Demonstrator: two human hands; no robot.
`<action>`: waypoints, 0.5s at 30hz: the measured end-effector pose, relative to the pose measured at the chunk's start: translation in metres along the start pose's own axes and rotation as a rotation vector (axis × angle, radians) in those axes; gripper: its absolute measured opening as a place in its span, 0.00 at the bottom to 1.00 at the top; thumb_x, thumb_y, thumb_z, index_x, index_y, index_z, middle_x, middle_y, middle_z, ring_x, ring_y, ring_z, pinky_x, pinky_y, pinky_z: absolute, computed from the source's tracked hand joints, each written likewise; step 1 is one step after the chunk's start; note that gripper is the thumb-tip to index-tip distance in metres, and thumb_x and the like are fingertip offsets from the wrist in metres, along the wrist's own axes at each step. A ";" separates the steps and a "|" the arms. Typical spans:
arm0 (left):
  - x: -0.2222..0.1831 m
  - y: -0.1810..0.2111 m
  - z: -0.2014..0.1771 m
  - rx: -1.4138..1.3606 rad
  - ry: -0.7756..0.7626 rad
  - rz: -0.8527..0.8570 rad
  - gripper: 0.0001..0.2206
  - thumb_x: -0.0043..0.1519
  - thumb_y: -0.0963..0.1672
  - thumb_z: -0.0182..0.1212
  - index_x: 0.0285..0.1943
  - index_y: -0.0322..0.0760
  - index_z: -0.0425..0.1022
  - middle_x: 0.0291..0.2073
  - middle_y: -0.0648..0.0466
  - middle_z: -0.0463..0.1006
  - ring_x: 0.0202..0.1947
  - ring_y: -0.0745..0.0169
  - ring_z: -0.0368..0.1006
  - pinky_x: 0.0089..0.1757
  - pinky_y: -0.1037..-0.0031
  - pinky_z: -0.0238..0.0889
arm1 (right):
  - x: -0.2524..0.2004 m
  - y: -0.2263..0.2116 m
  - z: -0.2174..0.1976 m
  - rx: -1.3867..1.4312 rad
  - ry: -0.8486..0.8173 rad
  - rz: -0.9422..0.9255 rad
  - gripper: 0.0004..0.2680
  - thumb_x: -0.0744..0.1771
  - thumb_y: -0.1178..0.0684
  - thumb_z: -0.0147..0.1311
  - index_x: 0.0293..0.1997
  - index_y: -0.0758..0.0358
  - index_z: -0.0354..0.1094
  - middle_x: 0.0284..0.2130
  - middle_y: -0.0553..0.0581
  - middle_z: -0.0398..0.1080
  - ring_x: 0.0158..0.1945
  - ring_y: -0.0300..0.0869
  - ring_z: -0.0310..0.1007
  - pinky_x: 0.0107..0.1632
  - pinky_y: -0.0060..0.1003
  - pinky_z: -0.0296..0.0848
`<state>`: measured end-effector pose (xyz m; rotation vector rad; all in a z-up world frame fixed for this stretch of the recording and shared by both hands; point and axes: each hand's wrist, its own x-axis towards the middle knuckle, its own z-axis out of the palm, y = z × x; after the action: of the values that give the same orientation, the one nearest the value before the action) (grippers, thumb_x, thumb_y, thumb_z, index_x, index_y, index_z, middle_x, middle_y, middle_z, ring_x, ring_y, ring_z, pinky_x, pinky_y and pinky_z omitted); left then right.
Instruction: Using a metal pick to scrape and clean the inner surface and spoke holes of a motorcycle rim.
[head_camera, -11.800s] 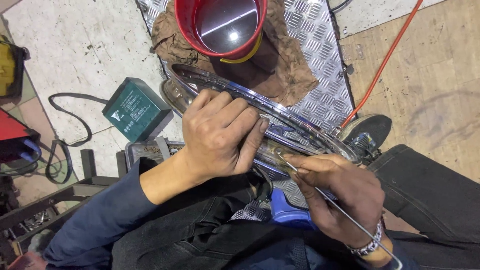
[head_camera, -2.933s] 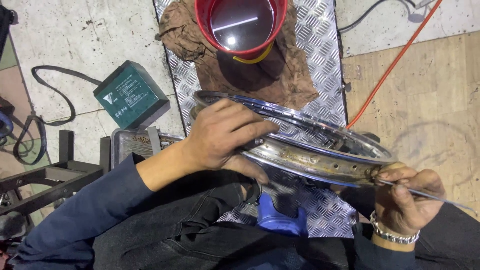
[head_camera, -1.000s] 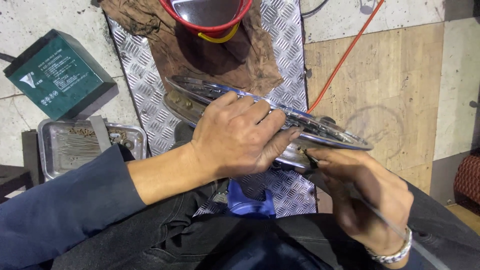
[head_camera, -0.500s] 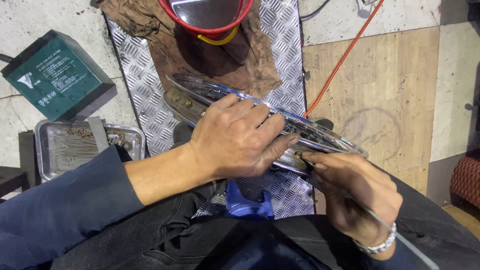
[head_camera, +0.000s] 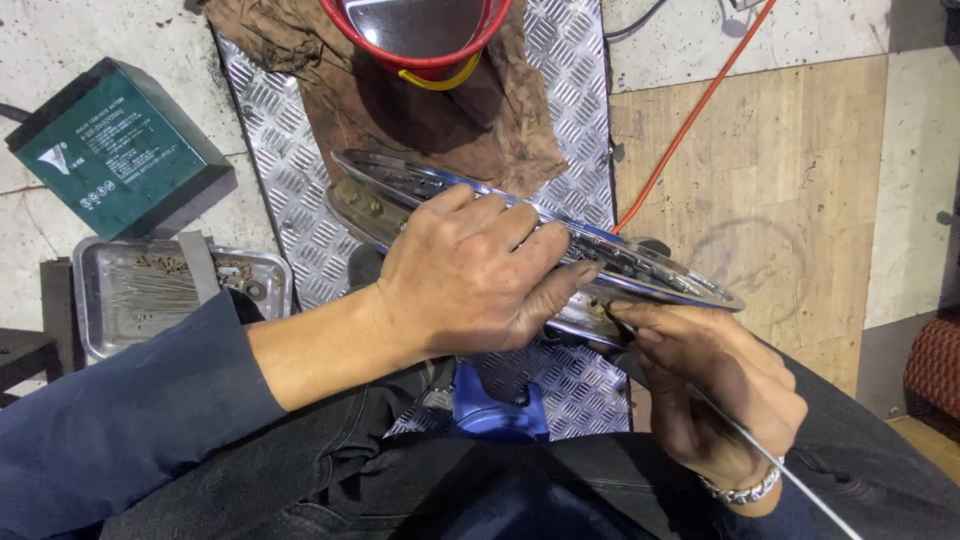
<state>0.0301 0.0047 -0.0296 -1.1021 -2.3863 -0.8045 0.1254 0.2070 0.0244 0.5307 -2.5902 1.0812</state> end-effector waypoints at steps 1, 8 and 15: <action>0.000 0.000 0.000 0.000 0.000 0.000 0.18 0.72 0.52 0.53 0.30 0.42 0.70 0.20 0.56 0.68 0.20 0.58 0.64 0.29 0.69 0.55 | 0.001 -0.001 0.001 0.000 -0.001 0.000 0.01 0.67 0.64 0.51 0.36 0.72 0.67 0.37 0.73 0.77 0.40 0.56 0.83 0.44 0.41 0.82; 0.000 0.000 -0.001 -0.023 0.007 0.011 0.18 0.71 0.52 0.57 0.30 0.42 0.71 0.21 0.55 0.69 0.21 0.56 0.66 0.30 0.67 0.57 | 0.001 0.001 0.005 0.010 0.045 -0.084 0.02 0.65 0.68 0.51 0.33 0.73 0.68 0.34 0.75 0.76 0.37 0.57 0.83 0.41 0.40 0.82; -0.001 0.000 0.000 -0.016 0.010 0.010 0.19 0.71 0.53 0.55 0.30 0.42 0.71 0.21 0.56 0.69 0.21 0.57 0.67 0.30 0.68 0.59 | -0.002 0.001 0.008 -0.011 0.057 -0.104 0.00 0.66 0.66 0.53 0.36 0.72 0.67 0.35 0.76 0.76 0.38 0.57 0.83 0.43 0.44 0.83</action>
<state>0.0304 0.0043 -0.0301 -1.1130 -2.3685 -0.8254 0.1256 0.2026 0.0174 0.6149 -2.4884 1.0330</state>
